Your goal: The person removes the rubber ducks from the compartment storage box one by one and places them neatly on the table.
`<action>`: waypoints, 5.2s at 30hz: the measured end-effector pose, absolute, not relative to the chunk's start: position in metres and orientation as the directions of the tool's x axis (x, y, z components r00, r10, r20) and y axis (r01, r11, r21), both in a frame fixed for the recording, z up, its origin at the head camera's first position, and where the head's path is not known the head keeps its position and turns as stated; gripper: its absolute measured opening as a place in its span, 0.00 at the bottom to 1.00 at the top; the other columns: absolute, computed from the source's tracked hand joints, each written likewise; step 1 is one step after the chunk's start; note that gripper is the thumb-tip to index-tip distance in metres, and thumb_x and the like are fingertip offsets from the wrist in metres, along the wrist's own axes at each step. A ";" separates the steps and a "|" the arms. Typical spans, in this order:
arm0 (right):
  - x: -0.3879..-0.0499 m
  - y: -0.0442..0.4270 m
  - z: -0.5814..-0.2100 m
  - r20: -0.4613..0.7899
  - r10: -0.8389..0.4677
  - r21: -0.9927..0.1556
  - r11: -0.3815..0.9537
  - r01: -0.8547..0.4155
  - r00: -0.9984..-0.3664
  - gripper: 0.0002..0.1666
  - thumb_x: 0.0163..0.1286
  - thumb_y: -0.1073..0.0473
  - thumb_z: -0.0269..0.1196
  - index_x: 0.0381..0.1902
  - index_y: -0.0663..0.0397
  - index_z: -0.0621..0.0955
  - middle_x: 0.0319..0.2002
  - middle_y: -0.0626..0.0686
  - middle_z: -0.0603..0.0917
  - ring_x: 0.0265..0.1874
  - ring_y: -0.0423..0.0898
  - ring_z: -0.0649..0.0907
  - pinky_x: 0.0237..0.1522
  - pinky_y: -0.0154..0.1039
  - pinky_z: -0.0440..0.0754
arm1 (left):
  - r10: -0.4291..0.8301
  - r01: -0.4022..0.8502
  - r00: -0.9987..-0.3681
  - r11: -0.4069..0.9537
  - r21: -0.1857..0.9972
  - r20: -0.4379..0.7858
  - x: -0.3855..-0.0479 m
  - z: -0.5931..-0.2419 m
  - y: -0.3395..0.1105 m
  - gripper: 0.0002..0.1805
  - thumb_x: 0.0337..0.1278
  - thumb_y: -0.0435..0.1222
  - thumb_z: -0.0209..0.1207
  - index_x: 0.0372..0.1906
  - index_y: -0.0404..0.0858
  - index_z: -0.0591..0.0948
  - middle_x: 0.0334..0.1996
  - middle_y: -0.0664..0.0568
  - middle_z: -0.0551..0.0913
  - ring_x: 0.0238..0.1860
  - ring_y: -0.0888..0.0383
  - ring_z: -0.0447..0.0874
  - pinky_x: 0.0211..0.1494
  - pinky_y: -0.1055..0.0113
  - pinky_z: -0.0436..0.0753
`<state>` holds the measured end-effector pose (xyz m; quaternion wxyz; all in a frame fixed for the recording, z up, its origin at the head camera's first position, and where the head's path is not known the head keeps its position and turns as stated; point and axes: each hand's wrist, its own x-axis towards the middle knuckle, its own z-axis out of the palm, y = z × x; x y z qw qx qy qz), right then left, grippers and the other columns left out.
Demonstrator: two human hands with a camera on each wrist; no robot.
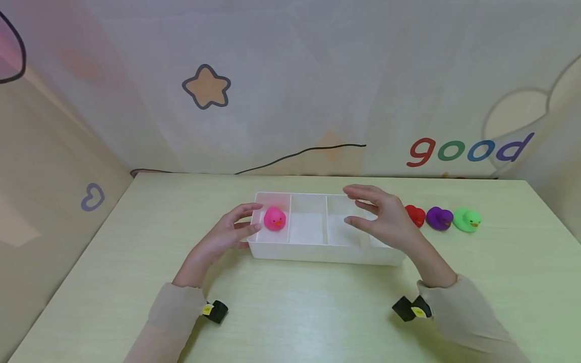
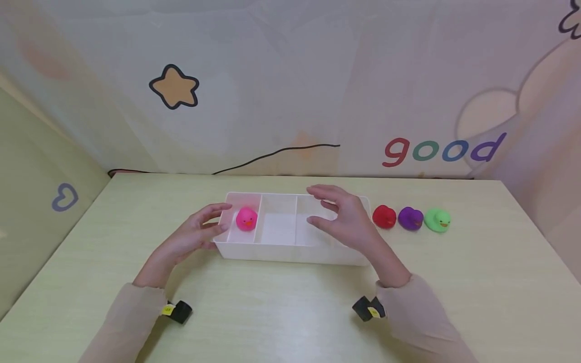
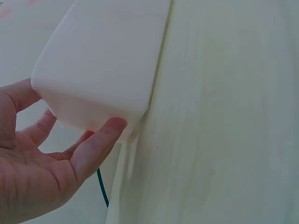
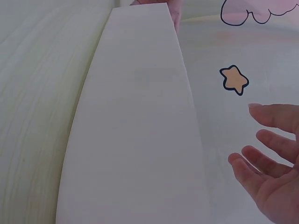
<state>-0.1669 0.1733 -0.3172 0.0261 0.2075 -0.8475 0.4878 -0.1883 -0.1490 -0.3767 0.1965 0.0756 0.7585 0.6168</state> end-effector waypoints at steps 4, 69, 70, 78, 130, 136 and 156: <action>-0.170 0.161 -0.318 0.271 -0.349 -0.818 0.407 -0.405 -0.897 0.32 0.51 0.72 0.67 0.57 0.67 0.72 0.56 0.61 0.73 0.54 0.55 0.74 0.52 0.44 0.73 | 0.358 -0.129 -0.911 0.225 0.966 -0.205 -0.188 -0.377 -0.149 0.29 0.57 0.38 0.58 0.64 0.47 0.64 0.65 0.44 0.57 0.63 0.41 0.59 0.47 0.51 0.79; -0.206 0.013 -0.346 0.092 -0.582 0.017 0.812 -0.583 -0.808 0.19 0.49 0.52 0.71 0.38 0.54 0.83 0.27 0.49 0.82 0.35 0.46 0.80 0.48 0.39 0.77 | 0.405 -0.105 -0.898 0.185 0.977 -0.174 -0.188 -0.377 -0.151 0.30 0.58 0.38 0.57 0.66 0.47 0.62 0.65 0.43 0.56 0.64 0.41 0.59 0.50 0.48 0.76; -0.206 0.012 -0.347 0.097 -0.581 0.026 0.813 -0.582 -0.808 0.20 0.49 0.52 0.71 0.39 0.53 0.83 0.28 0.49 0.83 0.35 0.46 0.80 0.49 0.39 0.77 | 0.406 -0.105 -0.897 0.185 0.977 -0.173 -0.188 -0.377 -0.151 0.30 0.58 0.39 0.57 0.66 0.47 0.62 0.65 0.43 0.56 0.64 0.41 0.59 0.50 0.47 0.76; -0.203 0.017 -0.343 0.122 -0.618 -0.074 0.775 -0.628 -0.776 0.17 0.49 0.53 0.72 0.37 0.53 0.84 0.28 0.49 0.82 0.34 0.46 0.79 0.40 0.37 0.80 | 0.409 -0.102 -0.897 0.181 0.978 -0.169 -0.189 -0.377 -0.152 0.30 0.59 0.36 0.56 0.66 0.47 0.61 0.65 0.43 0.55 0.64 0.40 0.59 0.49 0.48 0.77; -0.162 0.216 -0.304 0.265 -0.160 -0.750 0.586 -0.307 -0.951 0.23 0.53 0.70 0.66 0.49 0.67 0.78 0.46 0.62 0.79 0.37 0.44 0.83 0.36 0.23 0.78 | 0.380 -0.118 -0.906 0.197 0.973 -0.186 -0.189 -0.378 -0.150 0.32 0.57 0.37 0.58 0.66 0.46 0.62 0.66 0.42 0.54 0.65 0.40 0.56 0.50 0.48 0.77; -0.158 0.243 -0.304 0.276 -0.082 -0.743 0.614 -0.266 -0.958 0.24 0.54 0.69 0.66 0.50 0.68 0.77 0.47 0.62 0.78 0.32 0.21 0.76 0.35 0.20 0.76 | 0.379 -0.117 -0.906 0.202 0.973 -0.187 -0.188 -0.377 -0.150 0.32 0.57 0.37 0.59 0.66 0.47 0.61 0.66 0.43 0.55 0.65 0.40 0.56 0.50 0.48 0.77; -0.147 0.330 -0.320 0.247 0.092 -0.790 0.595 -0.146 -0.965 0.25 0.54 0.71 0.65 0.52 0.68 0.76 0.35 0.23 0.76 0.33 0.19 0.76 0.33 0.15 0.74 | 0.380 -0.110 -0.907 0.205 0.973 -0.183 -0.189 -0.379 -0.151 0.32 0.56 0.38 0.59 0.66 0.48 0.62 0.65 0.43 0.56 0.64 0.41 0.58 0.49 0.49 0.77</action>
